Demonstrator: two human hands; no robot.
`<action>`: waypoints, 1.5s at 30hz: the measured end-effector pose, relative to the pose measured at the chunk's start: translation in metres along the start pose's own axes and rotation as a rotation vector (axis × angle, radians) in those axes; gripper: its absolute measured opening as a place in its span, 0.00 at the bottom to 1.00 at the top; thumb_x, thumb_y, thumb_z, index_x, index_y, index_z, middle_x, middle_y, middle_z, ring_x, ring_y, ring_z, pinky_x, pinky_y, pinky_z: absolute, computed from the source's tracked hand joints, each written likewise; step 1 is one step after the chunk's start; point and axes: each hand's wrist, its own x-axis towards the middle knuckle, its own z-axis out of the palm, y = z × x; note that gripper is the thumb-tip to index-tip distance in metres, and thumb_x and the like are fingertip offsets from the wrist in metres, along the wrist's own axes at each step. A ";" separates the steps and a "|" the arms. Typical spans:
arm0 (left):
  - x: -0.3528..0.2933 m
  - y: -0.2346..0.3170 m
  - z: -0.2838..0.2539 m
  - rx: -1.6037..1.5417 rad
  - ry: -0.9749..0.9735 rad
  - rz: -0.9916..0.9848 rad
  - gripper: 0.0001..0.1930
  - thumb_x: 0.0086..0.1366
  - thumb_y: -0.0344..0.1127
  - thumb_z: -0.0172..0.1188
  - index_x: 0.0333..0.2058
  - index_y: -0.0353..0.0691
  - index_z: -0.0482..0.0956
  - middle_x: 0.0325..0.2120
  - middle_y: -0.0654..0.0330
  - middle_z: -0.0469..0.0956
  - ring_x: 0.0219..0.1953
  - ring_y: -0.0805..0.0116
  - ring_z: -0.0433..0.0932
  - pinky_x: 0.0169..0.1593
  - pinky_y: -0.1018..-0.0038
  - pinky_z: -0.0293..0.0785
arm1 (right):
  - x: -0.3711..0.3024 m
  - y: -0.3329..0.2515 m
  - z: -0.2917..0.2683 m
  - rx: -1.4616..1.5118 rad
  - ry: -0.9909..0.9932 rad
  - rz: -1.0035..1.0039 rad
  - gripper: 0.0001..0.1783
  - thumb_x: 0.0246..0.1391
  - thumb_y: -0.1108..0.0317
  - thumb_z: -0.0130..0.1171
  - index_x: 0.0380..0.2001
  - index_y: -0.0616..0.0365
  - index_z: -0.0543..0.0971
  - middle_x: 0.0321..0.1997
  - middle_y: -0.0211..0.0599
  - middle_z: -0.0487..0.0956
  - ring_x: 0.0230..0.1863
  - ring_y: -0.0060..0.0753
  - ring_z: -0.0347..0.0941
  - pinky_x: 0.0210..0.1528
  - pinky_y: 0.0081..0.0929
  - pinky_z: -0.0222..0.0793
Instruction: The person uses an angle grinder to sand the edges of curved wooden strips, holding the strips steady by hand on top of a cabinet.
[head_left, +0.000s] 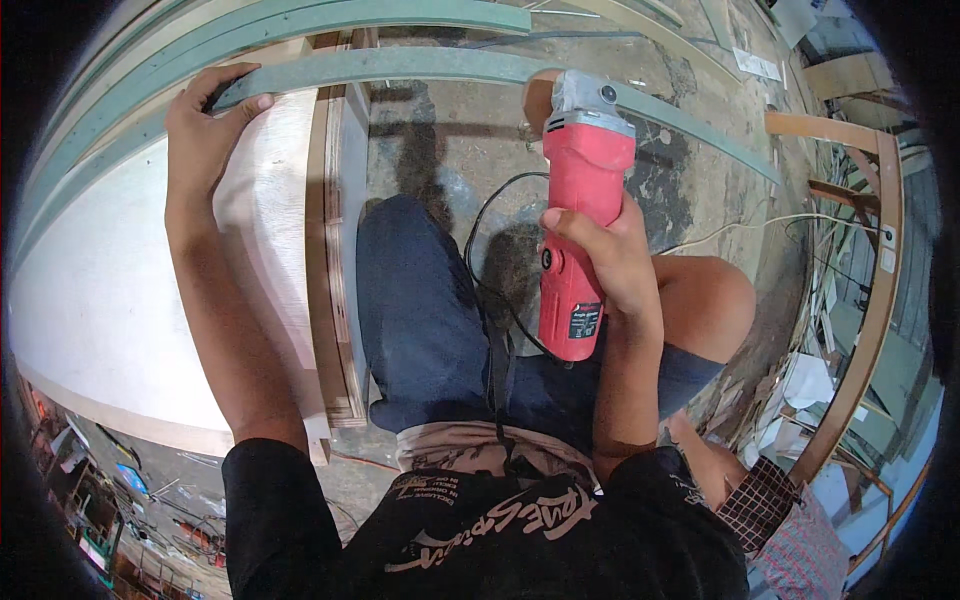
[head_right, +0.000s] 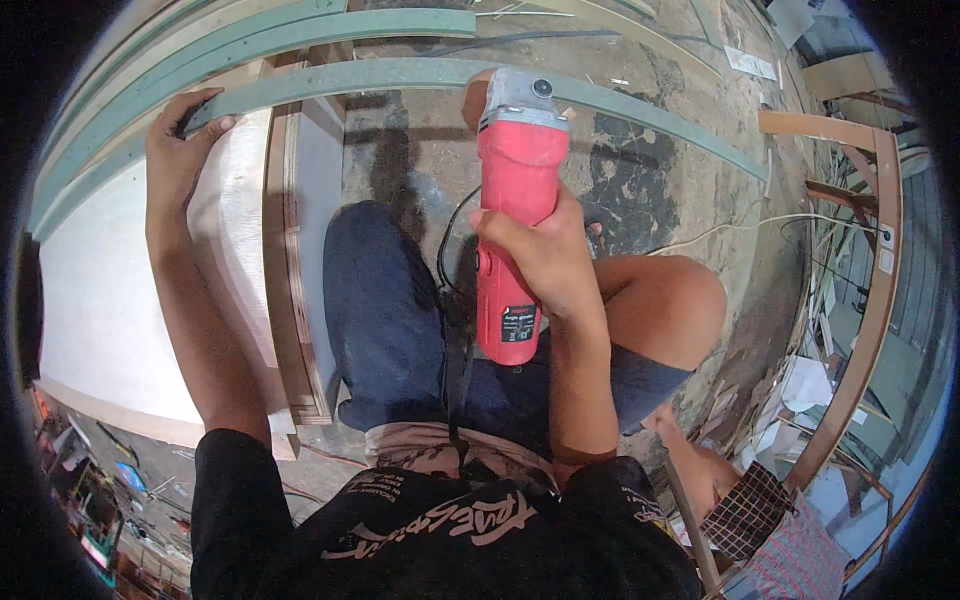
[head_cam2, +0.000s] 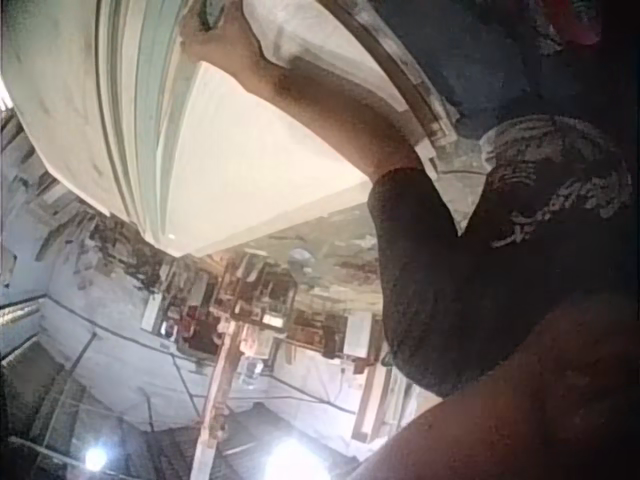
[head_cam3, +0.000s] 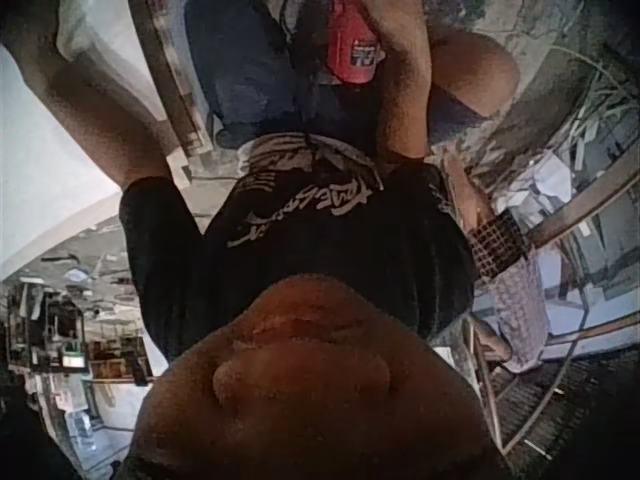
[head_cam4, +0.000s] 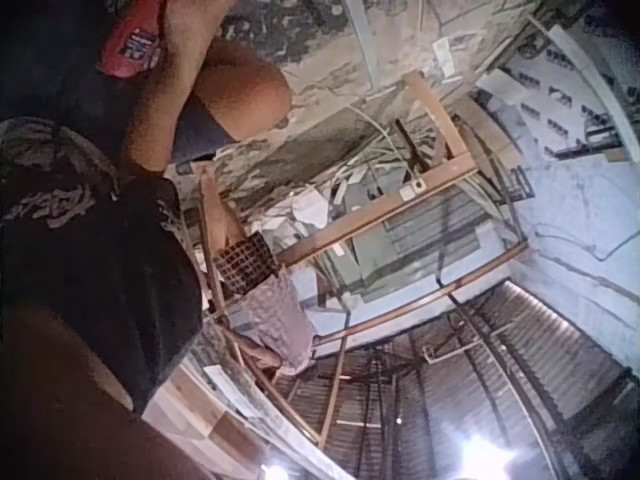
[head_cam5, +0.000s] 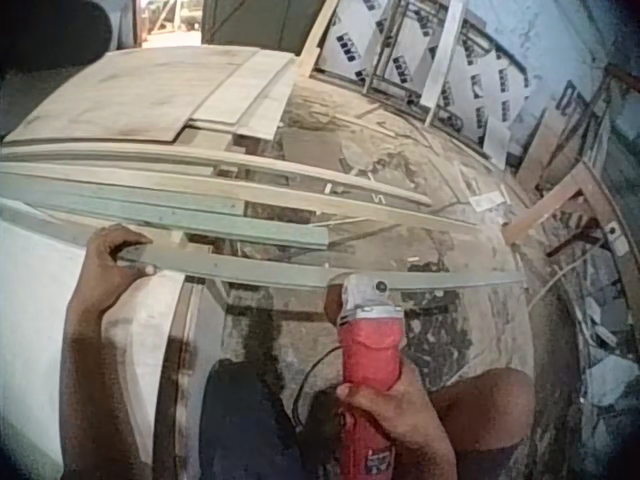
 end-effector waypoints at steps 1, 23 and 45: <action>-0.001 0.002 -0.001 -0.021 -0.016 -0.019 0.21 0.52 0.34 0.77 0.46 0.41 0.87 0.40 0.57 0.85 0.43 0.65 0.82 0.52 0.71 0.75 | 0.000 0.001 0.000 0.006 0.011 0.017 0.18 0.50 0.71 0.70 0.42 0.60 0.75 0.30 0.29 0.78 0.27 0.23 0.76 0.31 0.26 0.73; 0.003 0.000 -0.002 0.011 -0.020 0.069 0.21 0.51 0.35 0.78 0.46 0.42 0.87 0.40 0.57 0.85 0.43 0.63 0.82 0.52 0.69 0.77 | -0.002 0.010 -0.016 -0.005 0.067 -0.028 0.19 0.49 0.71 0.70 0.43 0.61 0.74 0.31 0.30 0.78 0.28 0.23 0.76 0.31 0.25 0.73; 0.001 0.046 0.036 0.303 0.129 0.336 0.26 0.56 0.49 0.73 0.50 0.44 0.83 0.47 0.52 0.82 0.53 0.52 0.77 0.62 0.58 0.67 | -0.024 0.012 -0.027 0.119 0.111 -0.064 0.21 0.49 0.73 0.69 0.46 0.61 0.73 0.31 0.32 0.78 0.25 0.25 0.77 0.29 0.26 0.74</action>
